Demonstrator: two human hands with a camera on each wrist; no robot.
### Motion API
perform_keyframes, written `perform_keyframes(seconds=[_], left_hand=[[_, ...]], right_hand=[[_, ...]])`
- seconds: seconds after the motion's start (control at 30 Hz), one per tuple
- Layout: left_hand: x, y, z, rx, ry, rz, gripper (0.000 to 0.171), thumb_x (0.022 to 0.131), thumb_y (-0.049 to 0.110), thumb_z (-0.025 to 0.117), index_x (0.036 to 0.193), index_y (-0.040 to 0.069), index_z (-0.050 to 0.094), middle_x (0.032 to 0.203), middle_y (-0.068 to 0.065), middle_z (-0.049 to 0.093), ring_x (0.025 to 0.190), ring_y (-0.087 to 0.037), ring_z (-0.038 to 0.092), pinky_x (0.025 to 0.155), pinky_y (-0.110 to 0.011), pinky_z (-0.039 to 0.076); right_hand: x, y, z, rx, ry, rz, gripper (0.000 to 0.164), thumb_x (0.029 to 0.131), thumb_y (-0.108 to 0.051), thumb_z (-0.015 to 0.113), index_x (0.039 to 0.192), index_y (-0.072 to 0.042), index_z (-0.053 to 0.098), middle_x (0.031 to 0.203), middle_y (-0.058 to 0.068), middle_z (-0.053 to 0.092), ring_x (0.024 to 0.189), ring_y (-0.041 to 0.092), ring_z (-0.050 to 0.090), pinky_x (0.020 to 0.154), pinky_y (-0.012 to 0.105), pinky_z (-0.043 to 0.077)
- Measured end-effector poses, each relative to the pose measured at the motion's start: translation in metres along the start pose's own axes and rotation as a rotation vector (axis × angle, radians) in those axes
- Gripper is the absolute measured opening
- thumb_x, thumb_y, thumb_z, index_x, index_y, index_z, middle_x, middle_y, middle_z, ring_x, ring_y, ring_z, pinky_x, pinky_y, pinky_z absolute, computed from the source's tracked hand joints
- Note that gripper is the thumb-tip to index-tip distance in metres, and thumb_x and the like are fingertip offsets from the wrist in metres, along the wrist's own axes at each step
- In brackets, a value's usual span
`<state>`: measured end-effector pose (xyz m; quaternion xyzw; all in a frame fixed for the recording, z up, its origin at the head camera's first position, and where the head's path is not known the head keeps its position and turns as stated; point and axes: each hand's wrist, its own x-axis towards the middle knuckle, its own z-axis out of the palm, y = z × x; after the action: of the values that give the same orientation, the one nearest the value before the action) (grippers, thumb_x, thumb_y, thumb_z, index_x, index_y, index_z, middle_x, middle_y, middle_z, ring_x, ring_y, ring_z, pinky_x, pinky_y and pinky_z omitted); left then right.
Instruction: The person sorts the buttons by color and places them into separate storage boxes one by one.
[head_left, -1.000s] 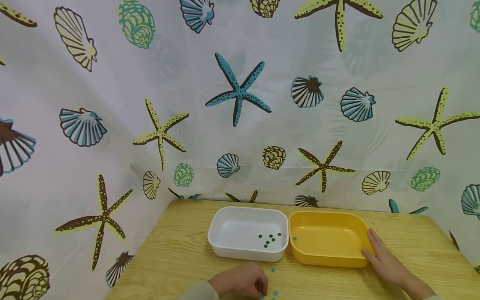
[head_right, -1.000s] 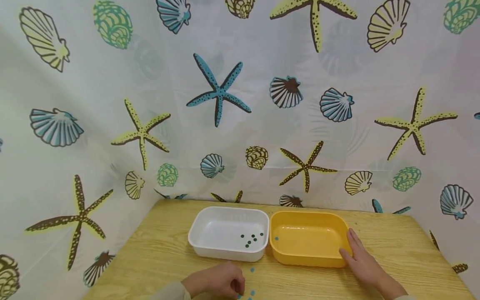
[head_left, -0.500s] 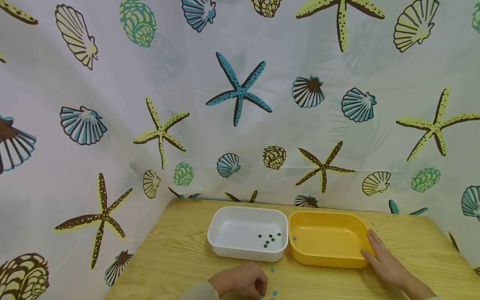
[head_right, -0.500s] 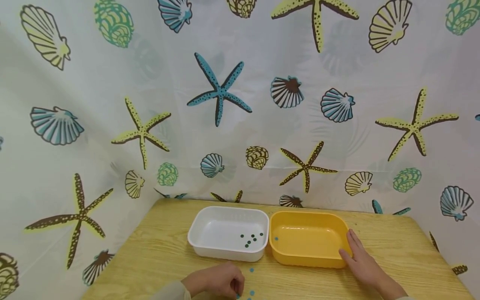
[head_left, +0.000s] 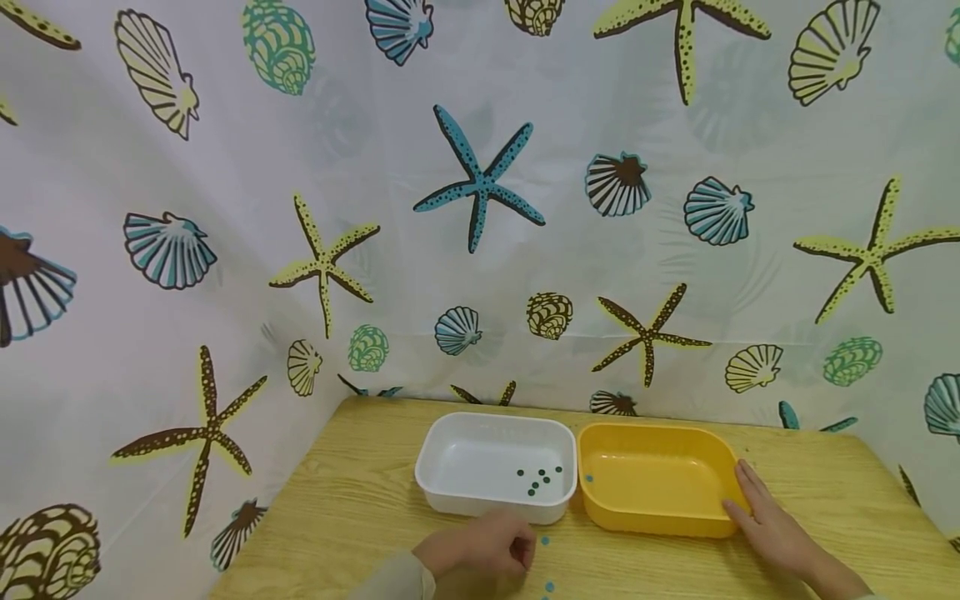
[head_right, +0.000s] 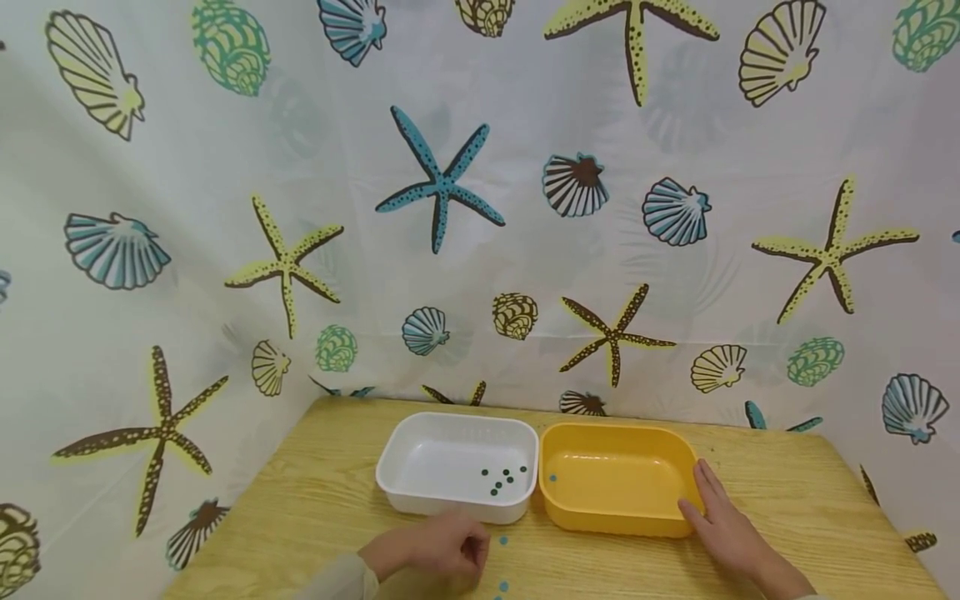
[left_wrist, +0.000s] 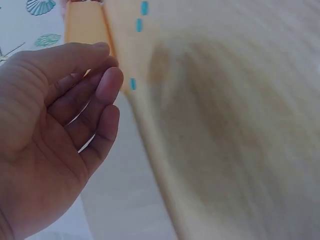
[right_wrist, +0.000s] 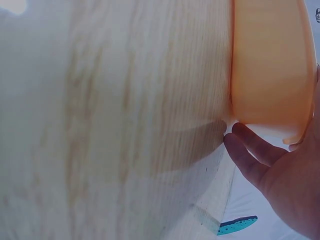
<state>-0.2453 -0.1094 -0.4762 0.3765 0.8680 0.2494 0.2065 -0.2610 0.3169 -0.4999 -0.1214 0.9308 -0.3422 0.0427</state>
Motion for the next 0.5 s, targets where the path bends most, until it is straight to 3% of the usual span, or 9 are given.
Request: perform_keyframes(seconds=[0.27,0.5], left_hand=[[0.008,0.017,-0.023,-0.066,0.059,0.100,0.006,0.083,0.006,0.069,0.083,0.011,0.066,0.072,0.015,0.057,0.065,0.003,0.050,0.063,-0.016,0.046],[0.019,0.031,-0.035,-0.104,0.154,0.079,0.006,0.086,0.009,0.069,0.087,0.014,0.070,0.077,0.015,0.062,0.071,0.003,0.057,0.069,-0.016,0.048]], right_hand=[[-0.001,0.002,0.000,-0.007,0.007,-0.002,0.079,0.101,-0.039,0.042,0.143,0.016,0.004,0.149,0.035,-0.003,0.134,0.053,0.002,0.100,0.068,0.009],[-0.001,0.001,0.001,-0.004,0.028,-0.014,0.078,0.101,-0.037,0.042,0.144,0.016,0.004,0.149,0.035,-0.002,0.134,0.053,0.003,0.100,0.067,0.010]])
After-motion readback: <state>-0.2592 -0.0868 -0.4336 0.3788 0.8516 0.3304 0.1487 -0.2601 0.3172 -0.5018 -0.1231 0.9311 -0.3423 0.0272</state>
